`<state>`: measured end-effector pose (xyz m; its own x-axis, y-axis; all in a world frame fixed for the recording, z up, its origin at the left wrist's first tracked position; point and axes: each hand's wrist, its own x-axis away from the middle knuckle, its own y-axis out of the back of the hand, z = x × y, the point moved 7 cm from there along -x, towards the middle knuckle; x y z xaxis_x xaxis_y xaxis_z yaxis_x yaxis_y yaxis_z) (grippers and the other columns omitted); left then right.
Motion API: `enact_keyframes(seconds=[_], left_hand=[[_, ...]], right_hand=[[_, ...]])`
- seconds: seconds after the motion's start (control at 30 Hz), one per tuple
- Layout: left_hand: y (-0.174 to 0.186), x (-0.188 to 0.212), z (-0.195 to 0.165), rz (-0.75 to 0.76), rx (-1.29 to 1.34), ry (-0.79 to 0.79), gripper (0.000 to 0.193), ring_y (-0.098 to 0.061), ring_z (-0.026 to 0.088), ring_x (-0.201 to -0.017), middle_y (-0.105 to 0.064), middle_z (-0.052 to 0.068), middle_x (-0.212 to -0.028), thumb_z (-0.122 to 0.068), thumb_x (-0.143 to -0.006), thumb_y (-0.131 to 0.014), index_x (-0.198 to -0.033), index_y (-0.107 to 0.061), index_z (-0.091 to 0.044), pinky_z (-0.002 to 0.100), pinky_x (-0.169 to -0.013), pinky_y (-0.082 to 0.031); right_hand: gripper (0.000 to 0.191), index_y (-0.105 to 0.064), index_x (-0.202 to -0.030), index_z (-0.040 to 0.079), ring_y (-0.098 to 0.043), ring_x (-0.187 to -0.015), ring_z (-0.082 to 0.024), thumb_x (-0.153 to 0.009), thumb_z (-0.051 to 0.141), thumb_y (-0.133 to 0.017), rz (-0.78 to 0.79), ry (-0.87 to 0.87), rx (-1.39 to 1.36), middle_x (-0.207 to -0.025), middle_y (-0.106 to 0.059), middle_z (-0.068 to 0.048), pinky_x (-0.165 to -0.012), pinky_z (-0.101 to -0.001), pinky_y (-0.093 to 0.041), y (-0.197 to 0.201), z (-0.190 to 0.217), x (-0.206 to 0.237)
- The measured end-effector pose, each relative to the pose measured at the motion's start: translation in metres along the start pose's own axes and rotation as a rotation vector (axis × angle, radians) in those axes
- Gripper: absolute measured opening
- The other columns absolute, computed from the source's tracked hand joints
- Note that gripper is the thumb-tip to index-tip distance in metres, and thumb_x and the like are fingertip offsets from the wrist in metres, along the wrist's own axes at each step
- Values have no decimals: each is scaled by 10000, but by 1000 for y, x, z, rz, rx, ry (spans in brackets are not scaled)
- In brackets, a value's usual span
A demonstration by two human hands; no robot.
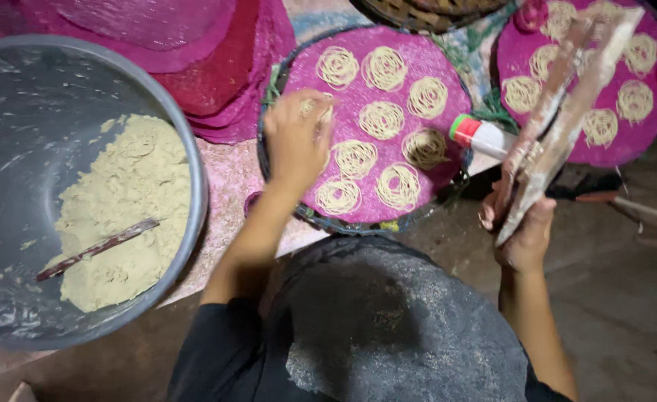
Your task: The person presses dough through a wooden hand press to extrude noodle strands onto round pink trays, forming noodle nests. They reload dough from a large basin into the press, squeeze the plunger over a tray, place the finished nest with the others, and repeat the cycle.
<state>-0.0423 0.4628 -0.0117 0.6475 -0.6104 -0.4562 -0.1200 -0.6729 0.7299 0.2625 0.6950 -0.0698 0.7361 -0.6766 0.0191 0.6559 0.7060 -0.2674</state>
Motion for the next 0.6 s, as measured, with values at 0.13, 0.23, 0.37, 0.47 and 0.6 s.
enact_keyframes(seconds=[0.13, 0.23, 0.37, 0.47, 0.6], left_hand=[[63, -42, 60, -199, -161, 67, 403, -510, 308, -1267, -584, 89, -1309, -190, -938, -761, -1319, -650, -117, 491, -1079, -376], [59, -90, 113, -142, -317, 154, 463, -539, 336, -1220, -591, 113, -1297, -207, -891, -770, -1320, -637, -93, 523, -1026, -385], [22, -123, 206, 199, -473, 590, 627, -456, 313, -1367, -454, 100, -1507, -134, -841, -705, -1429, -486, -119, 540, -1083, -346], [27, -120, 239, 145, -512, 813, 552, -428, 313, -1417, -372, 104, -1601, -182, -978, -545, -1512, -414, -131, 522, -1147, -324], [27, -129, 236, -8, -585, 725, 597, -418, 305, -1398, -405, 103, -1554, -169, -933, -506, -1519, -397, -148, 581, -1090, -317]], right_hand=[[824, -539, -1330, 27, -491, -731, -188, -1004, 780, -470, 94, 0, -39, -820, -534, -86, -674, -348, -404, -8, -1, -12], [815, -502, -1449, 95, -471, -773, -175, -992, 769, -493, 135, -1, -118, -899, -477, -30, -678, -346, -389, -21, -5, -28], [722, -494, -1260, 66, -478, -774, -182, -1042, 754, -495, 212, -38, -230, -892, -476, -44, -715, -367, -390, -44, -15, -42], [749, -508, -1357, 79, -467, -755, -188, -1002, 738, -492, 199, -36, -223, -886, -475, -43, -668, -372, -389, -50, -20, -45], [699, -506, -1298, 68, -463, -696, -201, -997, 699, -492, 63, 38, -113, -885, -496, -66, -625, -385, -397, -31, -14, -37]])
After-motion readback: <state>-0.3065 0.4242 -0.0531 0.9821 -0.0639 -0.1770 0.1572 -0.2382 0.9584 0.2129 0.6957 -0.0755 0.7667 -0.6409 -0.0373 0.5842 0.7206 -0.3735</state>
